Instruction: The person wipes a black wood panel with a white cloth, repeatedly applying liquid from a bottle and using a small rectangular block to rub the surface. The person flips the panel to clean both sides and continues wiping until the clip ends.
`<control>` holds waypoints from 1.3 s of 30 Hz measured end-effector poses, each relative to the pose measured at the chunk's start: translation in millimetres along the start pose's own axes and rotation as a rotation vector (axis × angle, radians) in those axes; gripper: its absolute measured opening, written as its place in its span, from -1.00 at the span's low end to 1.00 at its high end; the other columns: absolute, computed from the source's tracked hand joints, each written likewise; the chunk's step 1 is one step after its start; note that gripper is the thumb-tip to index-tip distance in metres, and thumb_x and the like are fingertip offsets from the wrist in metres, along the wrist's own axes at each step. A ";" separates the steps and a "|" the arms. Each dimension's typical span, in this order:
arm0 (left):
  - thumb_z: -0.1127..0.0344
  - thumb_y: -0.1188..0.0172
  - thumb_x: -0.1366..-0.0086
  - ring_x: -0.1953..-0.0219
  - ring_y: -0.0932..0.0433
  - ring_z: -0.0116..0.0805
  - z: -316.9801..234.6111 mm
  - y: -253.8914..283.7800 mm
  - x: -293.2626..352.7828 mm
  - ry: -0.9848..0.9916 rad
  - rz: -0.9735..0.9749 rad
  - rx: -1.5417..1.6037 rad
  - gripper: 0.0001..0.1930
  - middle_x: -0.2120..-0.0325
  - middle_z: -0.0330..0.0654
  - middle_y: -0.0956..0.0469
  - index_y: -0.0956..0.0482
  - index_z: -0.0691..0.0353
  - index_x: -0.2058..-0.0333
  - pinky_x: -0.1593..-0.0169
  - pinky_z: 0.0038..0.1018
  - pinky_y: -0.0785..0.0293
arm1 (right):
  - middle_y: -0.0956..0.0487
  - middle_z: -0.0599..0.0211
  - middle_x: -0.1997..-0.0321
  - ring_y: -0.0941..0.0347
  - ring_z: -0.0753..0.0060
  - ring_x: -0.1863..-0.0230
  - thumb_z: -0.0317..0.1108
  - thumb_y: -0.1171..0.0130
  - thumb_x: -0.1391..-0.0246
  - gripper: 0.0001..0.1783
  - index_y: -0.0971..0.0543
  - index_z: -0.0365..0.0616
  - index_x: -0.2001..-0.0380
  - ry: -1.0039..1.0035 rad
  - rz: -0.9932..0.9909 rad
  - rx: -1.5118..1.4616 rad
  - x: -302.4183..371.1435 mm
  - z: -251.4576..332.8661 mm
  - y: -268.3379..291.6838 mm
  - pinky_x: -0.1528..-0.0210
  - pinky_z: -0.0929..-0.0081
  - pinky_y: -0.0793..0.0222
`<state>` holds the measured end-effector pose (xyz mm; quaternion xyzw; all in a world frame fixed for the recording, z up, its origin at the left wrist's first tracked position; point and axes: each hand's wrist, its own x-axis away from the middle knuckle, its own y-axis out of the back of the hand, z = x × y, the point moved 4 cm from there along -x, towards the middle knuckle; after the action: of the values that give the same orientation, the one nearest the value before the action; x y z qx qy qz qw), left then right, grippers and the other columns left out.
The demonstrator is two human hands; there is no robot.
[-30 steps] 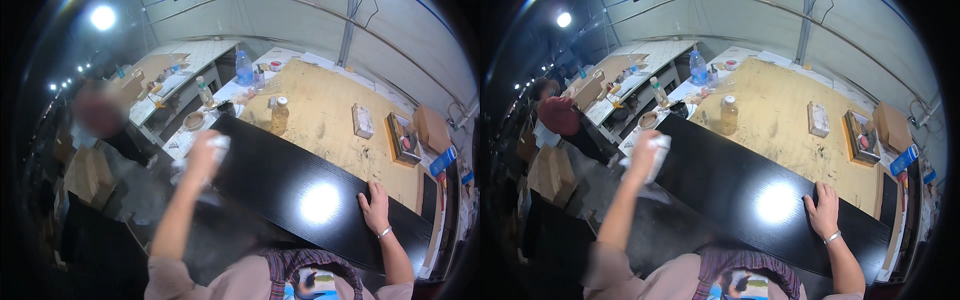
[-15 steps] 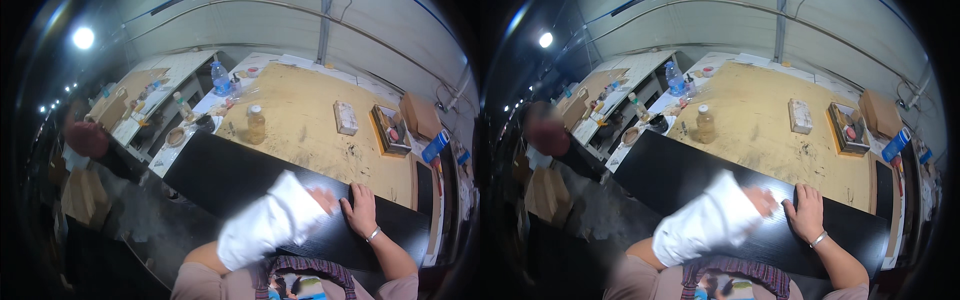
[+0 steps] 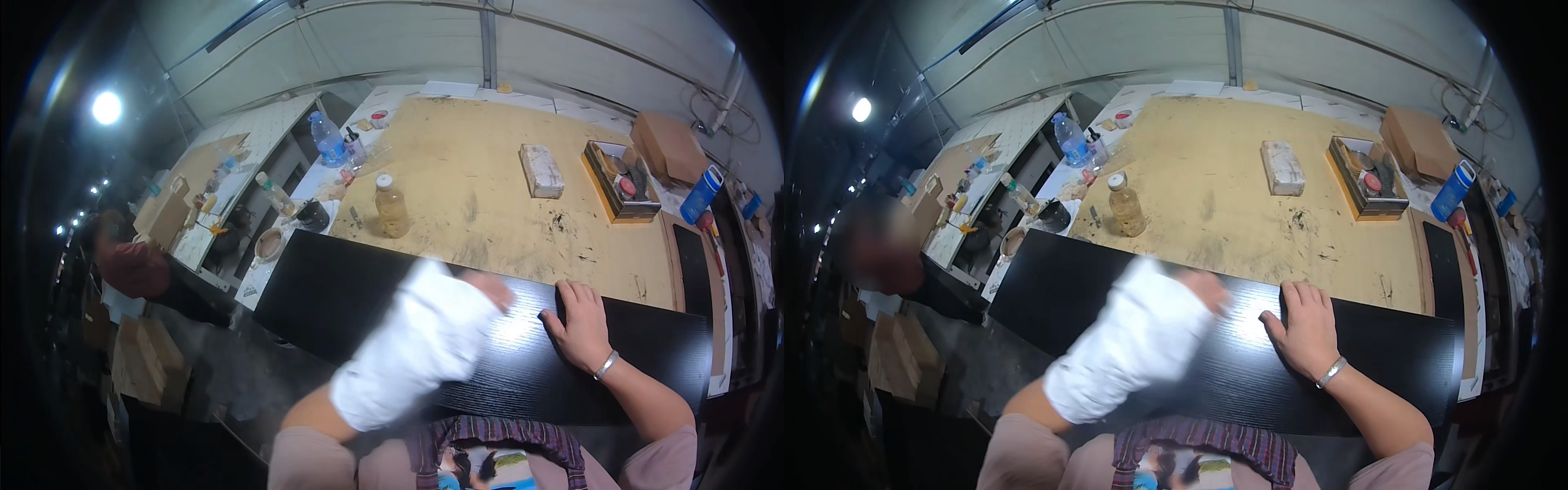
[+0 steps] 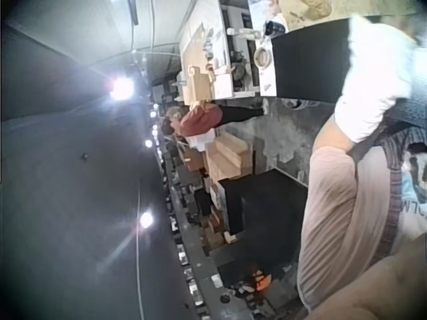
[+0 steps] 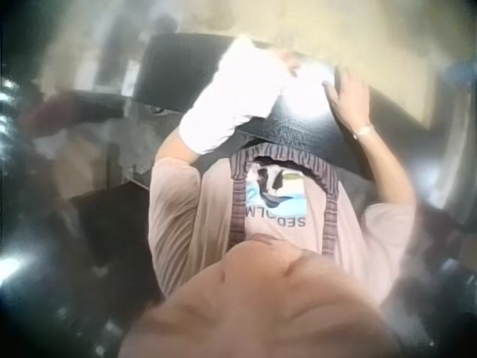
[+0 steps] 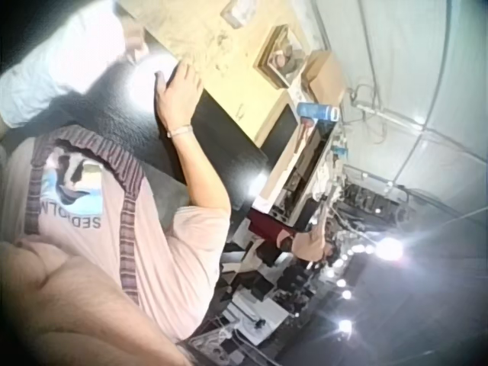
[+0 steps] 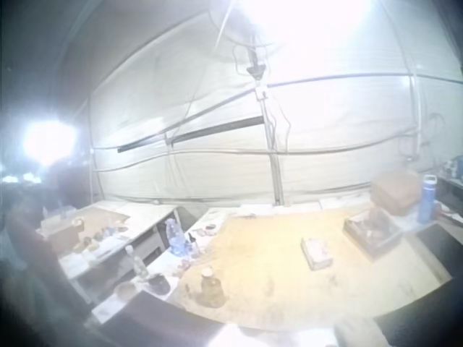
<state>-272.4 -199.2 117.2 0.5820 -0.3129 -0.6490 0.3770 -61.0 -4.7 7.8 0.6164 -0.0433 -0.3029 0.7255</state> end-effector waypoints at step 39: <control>0.19 -0.08 -0.46 -0.21 -0.45 -0.03 115.1 -108.6 56.4 0.309 0.100 0.130 -0.65 -0.10 -0.02 -0.53 -0.53 0.24 -0.11 -0.35 -0.16 -0.18 | -0.35 0.35 -0.49 -0.25 -0.03 -0.45 0.10 -0.09 -0.27 -0.38 -0.44 0.17 -0.33 0.215 0.157 0.041 34.8 65.3 -3.7 -0.32 -0.33 -0.15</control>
<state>-402.3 -194.6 10.8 0.6817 -0.3213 -0.5107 0.4138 -62.6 -78.8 9.1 0.6549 -0.0195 -0.1765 0.7345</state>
